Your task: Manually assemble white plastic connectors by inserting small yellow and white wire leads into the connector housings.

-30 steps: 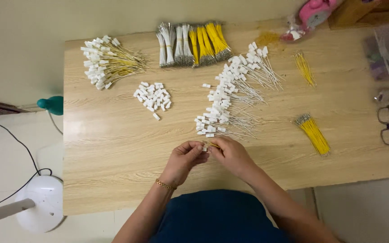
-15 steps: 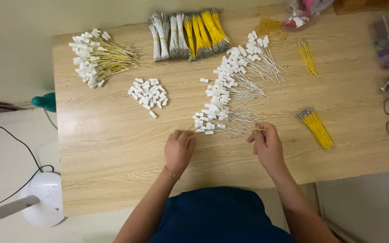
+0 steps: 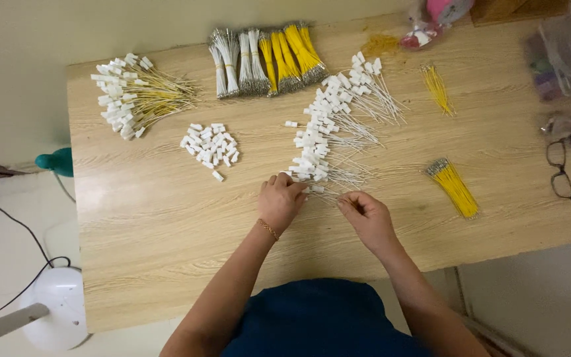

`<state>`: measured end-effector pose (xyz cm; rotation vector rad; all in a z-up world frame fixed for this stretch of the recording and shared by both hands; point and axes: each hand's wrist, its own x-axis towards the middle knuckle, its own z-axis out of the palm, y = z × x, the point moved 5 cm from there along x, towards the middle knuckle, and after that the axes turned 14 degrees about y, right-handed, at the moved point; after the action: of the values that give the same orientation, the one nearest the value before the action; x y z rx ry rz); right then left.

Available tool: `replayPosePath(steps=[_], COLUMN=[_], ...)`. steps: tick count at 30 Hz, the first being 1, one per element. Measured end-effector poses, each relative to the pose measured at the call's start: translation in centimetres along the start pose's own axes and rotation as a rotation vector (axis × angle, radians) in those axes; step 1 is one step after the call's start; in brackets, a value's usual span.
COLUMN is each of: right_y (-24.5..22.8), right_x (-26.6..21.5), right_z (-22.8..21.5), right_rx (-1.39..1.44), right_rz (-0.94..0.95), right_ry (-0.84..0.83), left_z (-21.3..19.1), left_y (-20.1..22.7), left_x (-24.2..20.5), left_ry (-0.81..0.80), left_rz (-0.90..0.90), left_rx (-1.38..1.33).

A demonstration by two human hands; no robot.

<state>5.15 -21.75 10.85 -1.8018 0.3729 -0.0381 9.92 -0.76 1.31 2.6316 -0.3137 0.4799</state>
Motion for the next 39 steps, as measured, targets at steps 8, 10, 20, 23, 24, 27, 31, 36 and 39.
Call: replayPosePath(steps=[8,10,20,23,24,27,31,36,39], right_y=[-5.9,-9.3,-16.3,-16.9,-17.1,-17.1,-17.1,-16.9,-16.9], right_x=[0.0,-0.5,-2.4,-2.7,-2.8,-3.0,-3.1,-2.8,-3.1], right_z=[0.4,0.5,1.9,1.8,1.7,1.5,1.4,1.2,1.5], right_rx=[-0.053,-0.141,-0.38,-0.377,-0.361,-0.39,-0.365,-0.34,-0.376], right_rz=[-0.199,-0.298,-0.75,-0.737,-0.719,-0.753,-0.723,-0.671,-0.693], right_ry=[0.004,-0.022,-0.102,-0.117,-0.143,-0.122,-0.101,-0.124,-0.089], left_z=[-8.0,-9.4,-14.2,-14.4,-14.5,-14.7,-14.8,-15.4,-14.7], left_y=[2.2,2.4,4.8,4.9,4.9,5.2,5.2,5.9,5.9], left_x=[1.2,0.6,0.3,0.0,0.0,-0.1,0.0,0.4,0.2], left_ry=[-0.104,-0.119,-0.037,-0.053,-0.06,-0.053,-0.048,-0.076,-0.079], left_rz=[-0.61,-0.811,-1.059,-1.064,-1.061,-1.039,-1.032,-1.034,-1.012], left_rx=[-0.763,-1.004,-1.684,-1.723,-1.734,-1.697,-1.68,-1.733,-1.703])
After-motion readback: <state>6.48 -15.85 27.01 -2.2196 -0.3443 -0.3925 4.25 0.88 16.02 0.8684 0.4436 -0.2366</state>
